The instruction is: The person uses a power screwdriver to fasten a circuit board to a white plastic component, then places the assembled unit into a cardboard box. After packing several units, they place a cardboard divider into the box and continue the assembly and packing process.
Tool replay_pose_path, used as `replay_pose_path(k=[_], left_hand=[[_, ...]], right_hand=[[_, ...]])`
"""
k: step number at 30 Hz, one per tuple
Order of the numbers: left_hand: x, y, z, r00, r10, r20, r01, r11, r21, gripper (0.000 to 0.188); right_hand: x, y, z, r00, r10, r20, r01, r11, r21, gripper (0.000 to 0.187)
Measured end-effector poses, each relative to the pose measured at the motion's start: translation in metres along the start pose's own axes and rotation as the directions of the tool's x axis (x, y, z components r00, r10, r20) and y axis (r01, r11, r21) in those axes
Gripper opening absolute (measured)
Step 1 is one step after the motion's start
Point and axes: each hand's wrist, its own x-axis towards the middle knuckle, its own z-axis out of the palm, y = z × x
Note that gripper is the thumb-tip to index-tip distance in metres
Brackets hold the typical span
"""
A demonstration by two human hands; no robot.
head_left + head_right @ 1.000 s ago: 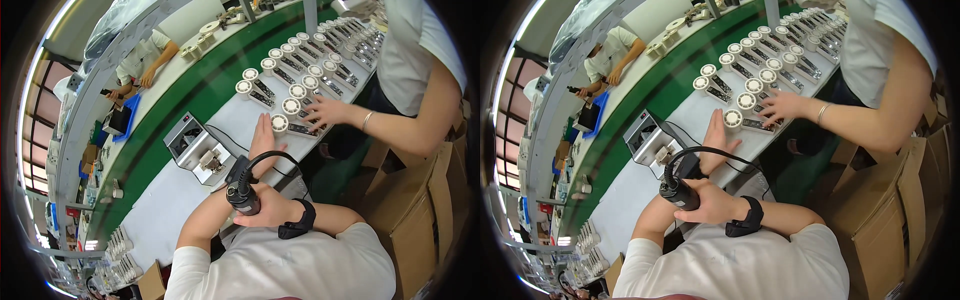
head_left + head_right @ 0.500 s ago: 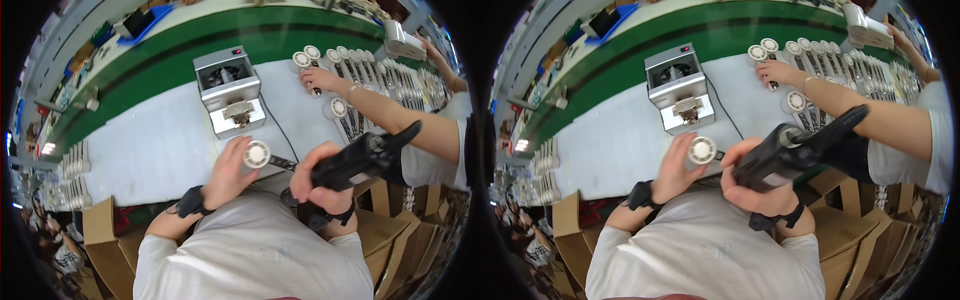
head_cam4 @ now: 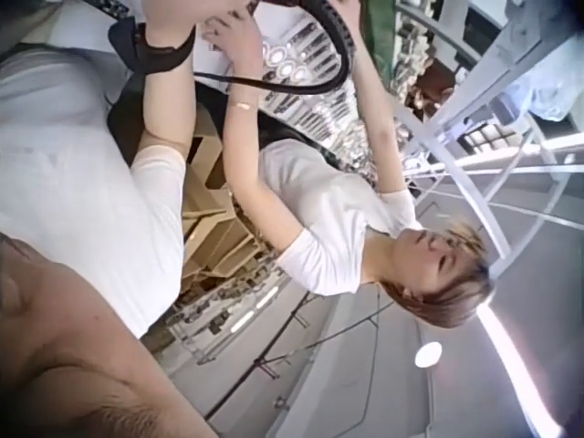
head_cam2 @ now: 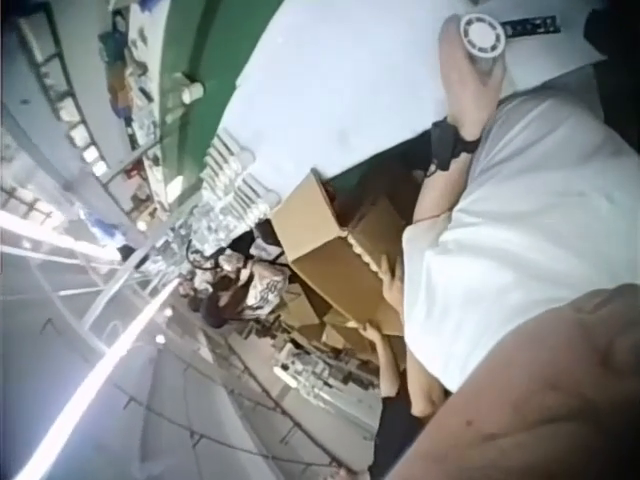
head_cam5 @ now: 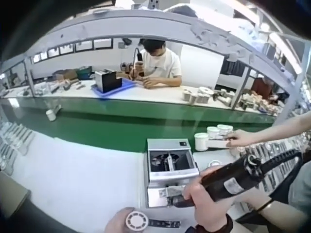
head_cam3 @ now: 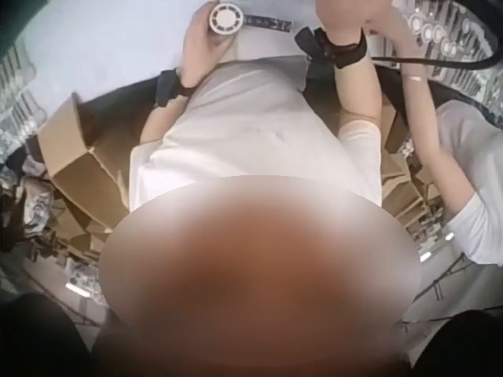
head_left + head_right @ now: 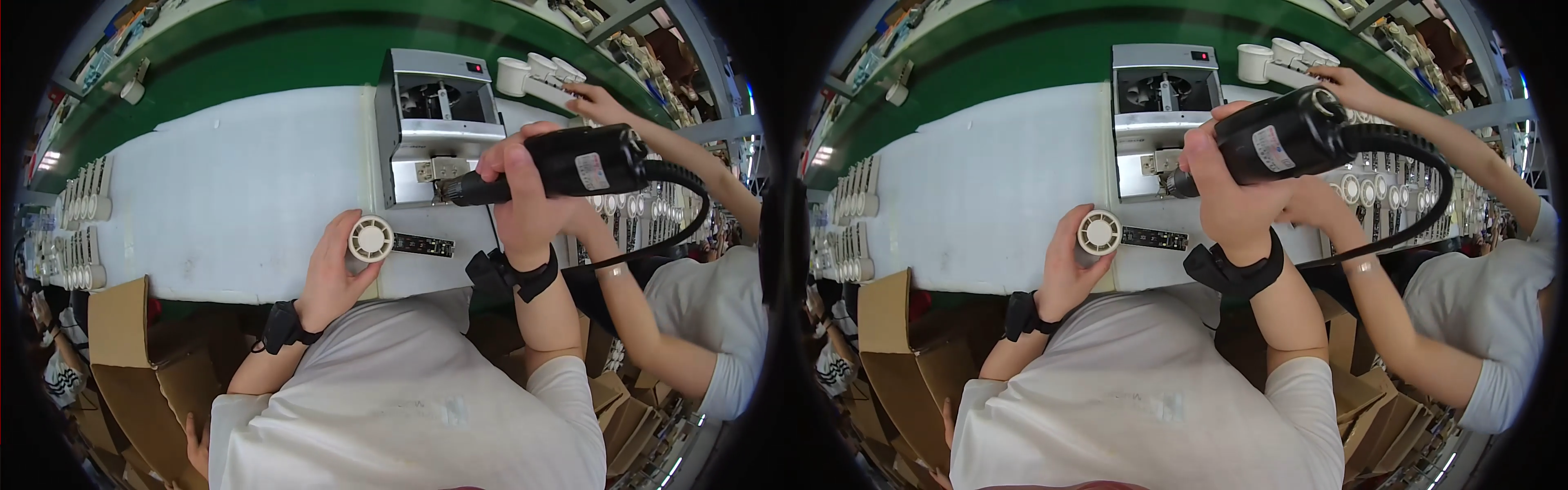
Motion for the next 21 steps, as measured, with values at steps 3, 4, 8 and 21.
replay_pose_path(k=[3, 4, 8, 21], left_hand=[[0.002, -0.001, -0.002, 1.000, -0.017, 0.014, 0.017, 1.000, -0.025, 0.066], [0.002, -0.001, -0.002, 1.000, -0.019, 0.021, 0.020, 0.999, -0.034, 0.067], [0.004, -0.003, -0.001, 1.000, -0.004, 0.022, 0.004, 0.999, -0.040, 0.067], [0.002, -0.004, 0.001, 0.999, -0.034, 0.021, 0.034, 0.998, -0.046, 0.067]], right_hand=[[0.000, -0.003, 0.005, 1.000, 0.001, -0.027, 0.002, 0.990, 0.138, 0.020], [-0.001, -0.003, 0.005, 1.000, 0.013, -0.025, -0.009, 0.991, 0.133, 0.020], [0.000, -0.001, 0.004, 0.986, -0.163, -0.025, 0.165, 0.977, 0.132, 0.019], [-0.028, -0.003, -0.001, 0.992, 0.114, -0.050, -0.107, 0.987, 0.119, 0.025]])
